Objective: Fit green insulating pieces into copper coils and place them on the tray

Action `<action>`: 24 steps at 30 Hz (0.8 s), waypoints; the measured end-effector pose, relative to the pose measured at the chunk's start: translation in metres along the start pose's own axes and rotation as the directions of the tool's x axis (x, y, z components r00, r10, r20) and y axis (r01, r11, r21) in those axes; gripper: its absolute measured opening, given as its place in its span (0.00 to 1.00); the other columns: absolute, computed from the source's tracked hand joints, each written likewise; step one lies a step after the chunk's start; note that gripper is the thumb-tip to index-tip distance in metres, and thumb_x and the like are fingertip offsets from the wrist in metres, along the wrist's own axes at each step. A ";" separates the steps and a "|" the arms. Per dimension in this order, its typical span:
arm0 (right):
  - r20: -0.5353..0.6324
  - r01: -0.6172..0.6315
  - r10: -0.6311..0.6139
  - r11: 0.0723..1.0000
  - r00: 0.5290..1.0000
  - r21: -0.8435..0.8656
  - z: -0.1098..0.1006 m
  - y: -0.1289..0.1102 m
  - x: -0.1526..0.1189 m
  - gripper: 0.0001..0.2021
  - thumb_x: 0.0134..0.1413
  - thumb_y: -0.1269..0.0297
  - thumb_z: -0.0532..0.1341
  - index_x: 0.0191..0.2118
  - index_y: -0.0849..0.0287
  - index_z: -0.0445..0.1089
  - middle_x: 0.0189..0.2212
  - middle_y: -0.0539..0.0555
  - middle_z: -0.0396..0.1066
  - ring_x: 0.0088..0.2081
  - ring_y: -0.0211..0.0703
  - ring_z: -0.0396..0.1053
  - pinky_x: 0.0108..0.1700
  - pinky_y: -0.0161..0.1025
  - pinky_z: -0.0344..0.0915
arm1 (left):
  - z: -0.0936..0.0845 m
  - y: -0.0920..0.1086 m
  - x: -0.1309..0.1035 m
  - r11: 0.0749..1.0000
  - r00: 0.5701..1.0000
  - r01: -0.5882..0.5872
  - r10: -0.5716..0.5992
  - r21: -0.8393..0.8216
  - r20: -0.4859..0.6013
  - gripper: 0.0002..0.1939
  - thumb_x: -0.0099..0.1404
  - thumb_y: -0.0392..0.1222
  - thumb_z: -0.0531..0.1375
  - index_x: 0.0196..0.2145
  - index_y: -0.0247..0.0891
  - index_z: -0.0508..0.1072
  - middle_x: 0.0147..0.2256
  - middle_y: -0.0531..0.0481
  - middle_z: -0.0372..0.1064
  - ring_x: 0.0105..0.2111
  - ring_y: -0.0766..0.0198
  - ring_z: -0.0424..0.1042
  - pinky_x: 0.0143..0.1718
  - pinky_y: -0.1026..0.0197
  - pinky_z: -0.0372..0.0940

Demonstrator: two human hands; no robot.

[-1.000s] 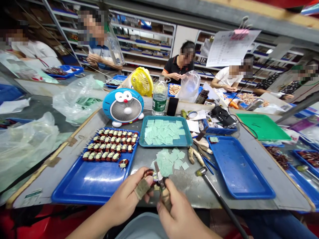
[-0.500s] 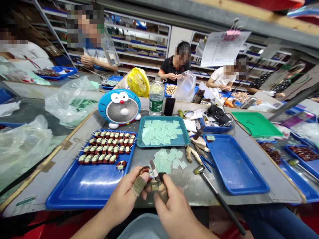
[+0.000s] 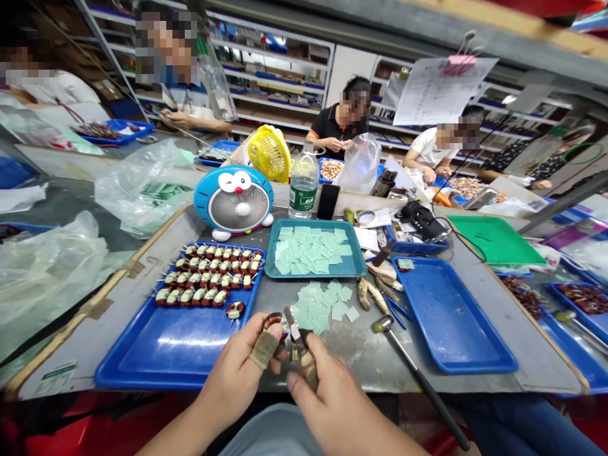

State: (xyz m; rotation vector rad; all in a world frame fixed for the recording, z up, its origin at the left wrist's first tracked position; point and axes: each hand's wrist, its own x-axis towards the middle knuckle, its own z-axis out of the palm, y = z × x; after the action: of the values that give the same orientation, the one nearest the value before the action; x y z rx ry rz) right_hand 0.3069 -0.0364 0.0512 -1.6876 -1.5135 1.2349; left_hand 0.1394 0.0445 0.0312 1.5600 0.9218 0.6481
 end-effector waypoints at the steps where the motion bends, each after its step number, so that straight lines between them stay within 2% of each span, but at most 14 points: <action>1: -0.015 0.004 -0.004 0.999 1.000 -0.035 0.002 0.003 0.000 0.11 0.65 0.65 0.55 0.52 0.57 0.62 0.44 0.53 0.74 0.44 0.42 0.71 0.47 0.36 0.64 | 0.000 0.000 -0.001 1.000 1.000 0.001 -0.001 0.000 -0.001 0.17 0.76 0.55 0.49 0.37 0.40 0.66 0.30 0.51 0.72 0.29 0.62 0.72 0.33 0.61 0.64; 6: -0.133 0.004 -0.024 0.989 0.991 -0.148 0.010 0.013 0.003 0.09 0.66 0.64 0.54 0.49 0.58 0.62 0.38 0.53 0.74 0.38 0.42 0.70 0.41 0.37 0.61 | 0.002 -0.002 -0.003 0.999 0.999 0.014 -0.012 0.044 -0.035 0.17 0.76 0.55 0.49 0.37 0.40 0.66 0.29 0.51 0.72 0.29 0.61 0.73 0.33 0.61 0.64; 8: -0.111 0.025 -0.038 0.992 0.993 -0.120 0.010 0.013 0.003 0.09 0.66 0.63 0.54 0.49 0.58 0.62 0.38 0.53 0.74 0.38 0.42 0.70 0.41 0.37 0.62 | 0.001 -0.001 -0.002 0.998 1.000 0.007 -0.005 0.058 -0.023 0.17 0.76 0.55 0.49 0.37 0.40 0.66 0.30 0.51 0.72 0.29 0.61 0.73 0.33 0.61 0.64; 12: -0.009 0.054 -0.055 0.996 0.998 -0.072 0.003 0.007 0.001 0.08 0.66 0.65 0.55 0.48 0.57 0.63 0.39 0.51 0.74 0.39 0.40 0.69 0.43 0.36 0.62 | -0.008 0.003 0.001 1.000 0.996 0.019 -0.018 -0.004 0.088 0.19 0.76 0.56 0.47 0.36 0.40 0.66 0.30 0.52 0.72 0.28 0.63 0.73 0.34 0.61 0.65; 15: -0.026 0.072 -0.076 0.991 0.997 -0.113 0.000 0.003 -0.001 0.06 0.65 0.65 0.55 0.46 0.57 0.63 0.40 0.52 0.73 0.39 0.41 0.69 0.43 0.37 0.62 | -0.014 0.005 0.004 0.998 0.991 0.039 -0.034 -0.039 0.132 0.21 0.77 0.56 0.46 0.35 0.39 0.66 0.29 0.52 0.72 0.28 0.63 0.74 0.35 0.61 0.65; 18: -0.026 0.063 -0.067 0.990 0.997 -0.127 0.000 0.002 -0.002 0.08 0.66 0.64 0.55 0.48 0.57 0.64 0.42 0.53 0.73 0.41 0.42 0.70 0.45 0.37 0.62 | -0.017 0.006 0.004 0.997 0.984 0.071 -0.064 -0.036 0.165 0.22 0.76 0.57 0.47 0.34 0.38 0.66 0.27 0.52 0.72 0.25 0.65 0.72 0.31 0.62 0.64; 22: -0.022 -0.002 -0.001 0.991 1.000 -0.134 0.000 0.001 0.001 0.07 0.65 0.66 0.54 0.47 0.58 0.64 0.35 0.51 0.73 0.35 0.41 0.68 0.40 0.37 0.62 | -0.014 0.004 0.002 0.994 0.977 0.089 -0.075 -0.059 0.201 0.22 0.75 0.59 0.47 0.35 0.39 0.64 0.26 0.54 0.69 0.22 0.67 0.69 0.27 0.65 0.63; 24: -0.011 -0.027 0.026 0.995 1.000 -0.100 -0.003 -0.003 0.003 0.06 0.64 0.67 0.54 0.45 0.58 0.64 0.36 0.50 0.74 0.36 0.41 0.69 0.40 0.37 0.62 | -0.014 0.003 0.004 0.994 0.976 0.088 -0.074 -0.060 0.206 0.21 0.75 0.59 0.47 0.36 0.39 0.64 0.25 0.54 0.69 0.22 0.67 0.68 0.26 0.65 0.62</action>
State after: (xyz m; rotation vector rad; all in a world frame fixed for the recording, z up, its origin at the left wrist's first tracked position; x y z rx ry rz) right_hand 0.3077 -0.0322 0.0541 -1.7805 -1.5759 1.1803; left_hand 0.1307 0.0551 0.0361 1.4886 0.7969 0.4480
